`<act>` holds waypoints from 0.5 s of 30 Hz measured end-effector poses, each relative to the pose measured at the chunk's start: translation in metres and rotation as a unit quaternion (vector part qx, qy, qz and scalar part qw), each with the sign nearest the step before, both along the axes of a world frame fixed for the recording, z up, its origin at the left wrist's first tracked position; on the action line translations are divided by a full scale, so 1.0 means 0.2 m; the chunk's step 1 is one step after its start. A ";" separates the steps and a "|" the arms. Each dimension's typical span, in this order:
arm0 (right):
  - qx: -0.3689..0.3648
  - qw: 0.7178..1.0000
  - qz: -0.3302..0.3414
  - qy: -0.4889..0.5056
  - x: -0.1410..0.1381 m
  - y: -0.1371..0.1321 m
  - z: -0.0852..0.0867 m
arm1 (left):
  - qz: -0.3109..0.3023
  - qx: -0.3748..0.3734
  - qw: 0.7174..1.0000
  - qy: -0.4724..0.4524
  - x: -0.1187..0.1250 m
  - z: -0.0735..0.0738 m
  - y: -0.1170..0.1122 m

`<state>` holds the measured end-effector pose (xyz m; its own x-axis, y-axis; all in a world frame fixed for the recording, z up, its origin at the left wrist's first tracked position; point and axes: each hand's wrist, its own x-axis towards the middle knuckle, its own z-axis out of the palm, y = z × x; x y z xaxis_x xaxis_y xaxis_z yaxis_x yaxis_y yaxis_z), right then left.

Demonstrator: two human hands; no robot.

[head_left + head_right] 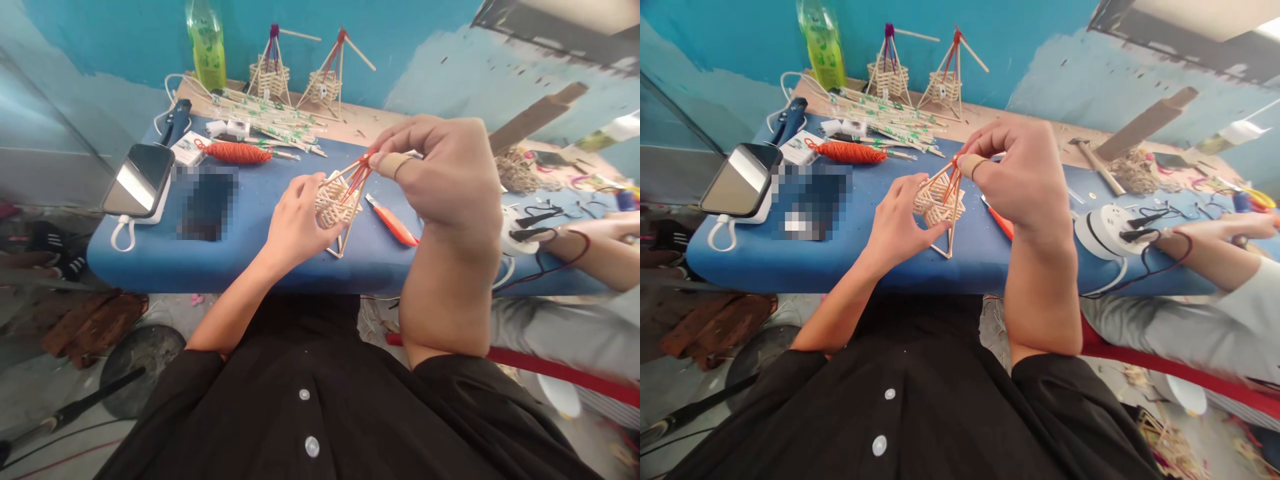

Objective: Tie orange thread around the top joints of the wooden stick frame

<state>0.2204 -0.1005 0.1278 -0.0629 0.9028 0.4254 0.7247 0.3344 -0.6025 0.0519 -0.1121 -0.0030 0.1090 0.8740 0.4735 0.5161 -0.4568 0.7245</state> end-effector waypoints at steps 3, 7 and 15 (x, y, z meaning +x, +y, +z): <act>0.002 1.000 0.018 0.000 0.01 0.01 -0.01 | -0.017 0.019 1.000 -0.001 -0.03 0.02 0.01; -0.011 0.999 0.034 0.002 0.02 0.02 0.00 | -0.072 0.064 0.994 -0.042 -0.10 0.15 0.05; -0.051 0.998 0.039 0.024 0.02 0.06 0.05 | -0.137 0.035 0.983 -0.120 -0.06 0.35 0.23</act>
